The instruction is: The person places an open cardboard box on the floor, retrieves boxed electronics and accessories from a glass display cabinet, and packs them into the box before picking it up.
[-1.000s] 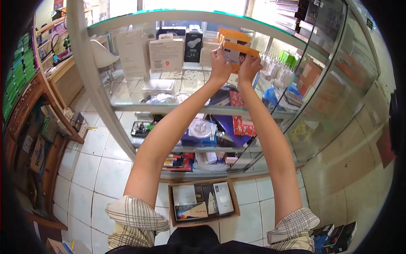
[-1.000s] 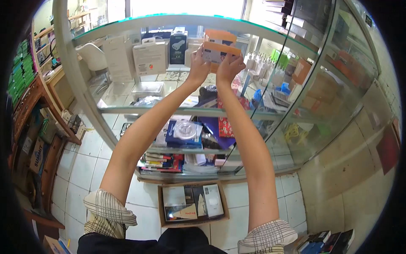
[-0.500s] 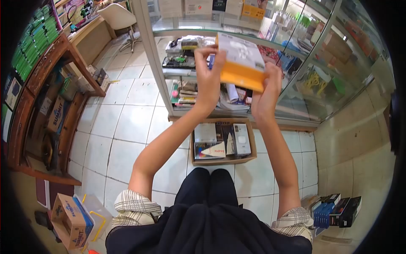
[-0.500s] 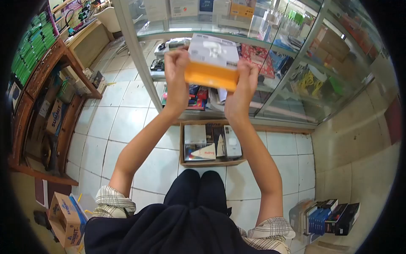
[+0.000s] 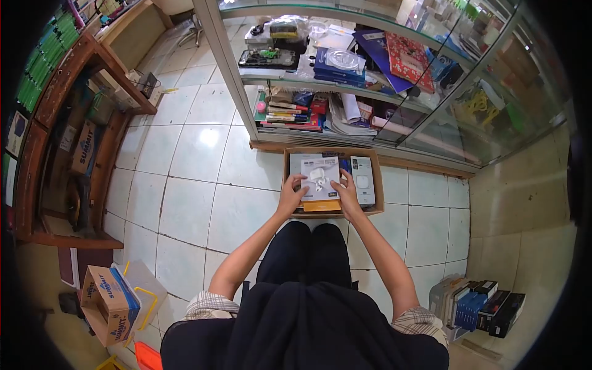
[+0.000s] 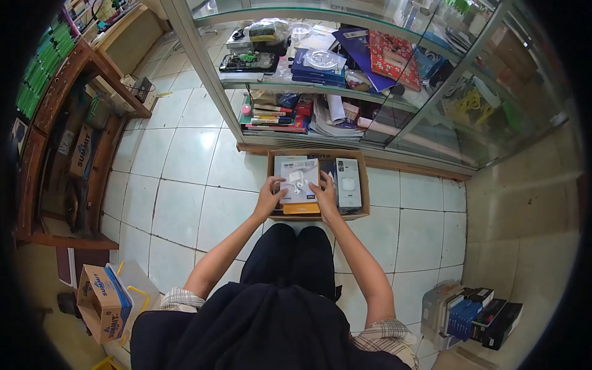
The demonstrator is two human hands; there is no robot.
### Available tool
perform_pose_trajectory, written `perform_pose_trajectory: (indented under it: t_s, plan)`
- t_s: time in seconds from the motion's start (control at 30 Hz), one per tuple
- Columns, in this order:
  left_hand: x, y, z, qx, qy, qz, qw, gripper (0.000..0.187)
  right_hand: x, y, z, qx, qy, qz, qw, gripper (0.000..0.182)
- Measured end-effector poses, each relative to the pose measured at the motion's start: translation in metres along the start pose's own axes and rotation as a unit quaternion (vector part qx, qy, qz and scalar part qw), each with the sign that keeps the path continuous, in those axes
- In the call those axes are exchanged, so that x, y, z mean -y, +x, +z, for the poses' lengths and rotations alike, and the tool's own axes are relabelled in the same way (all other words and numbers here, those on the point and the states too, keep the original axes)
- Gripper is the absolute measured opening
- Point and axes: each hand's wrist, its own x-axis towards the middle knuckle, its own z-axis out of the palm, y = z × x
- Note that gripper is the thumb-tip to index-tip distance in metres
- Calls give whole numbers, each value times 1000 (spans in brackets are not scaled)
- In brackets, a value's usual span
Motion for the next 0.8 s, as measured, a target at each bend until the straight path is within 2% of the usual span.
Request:
perform_pose_trajectory:
  t_s: [0.03,0.13,0.2,0.27,0.3,0.37,0.4,0.43,0.47,0.5,0.53,0.6,0.63,0.7,0.73,0.8]
  plan:
    - [11,0,1,52,6,-23,998,32,-16,10,-8,-23,-14,14,1000,54]
    - [35,7,22,77,4,-80,994,35,-56,36,-35,-68,-8,-4,998,51]
    - [53,16,34,94,5,-77,993,38,-70,48,-48,-90,-24,-29,995,52]
    - [71,27,46,126,6,-60,990,38,-96,69,-69,-114,-50,-101,987,51]
    - [79,34,52,115,82,-34,989,39,-93,73,-72,-118,-50,-98,987,51]
    - [92,47,60,118,116,-11,986,42,-87,80,-76,-149,-247,-83,954,50]
    - [89,51,63,117,152,17,981,45,-89,82,-75,-152,-247,-79,954,50]
    - [86,51,65,119,151,13,981,45,-91,84,-72,-186,-331,-130,916,49]
    - [83,52,67,95,254,55,961,49,-93,86,-69,-215,-412,-181,867,48]
    - [81,52,69,70,355,96,927,53,-92,88,-66,-218,-431,-191,854,49]
    - [81,53,70,71,355,93,927,53,-91,90,-63,-218,-432,-187,855,49]
    - [78,55,72,94,341,82,932,58,-86,92,-56,-206,-521,-209,802,49]
    - [76,56,72,96,341,79,932,58,-82,91,-53,-205,-522,-205,802,49]
    - [72,58,73,104,393,116,906,60,-74,92,-49,-186,-576,-168,778,47]
    - [72,60,72,106,393,115,906,60,-72,92,-48,-187,-575,-167,779,47]
    - [70,62,72,105,438,151,880,63,-71,93,-49,-188,-612,-187,745,45]
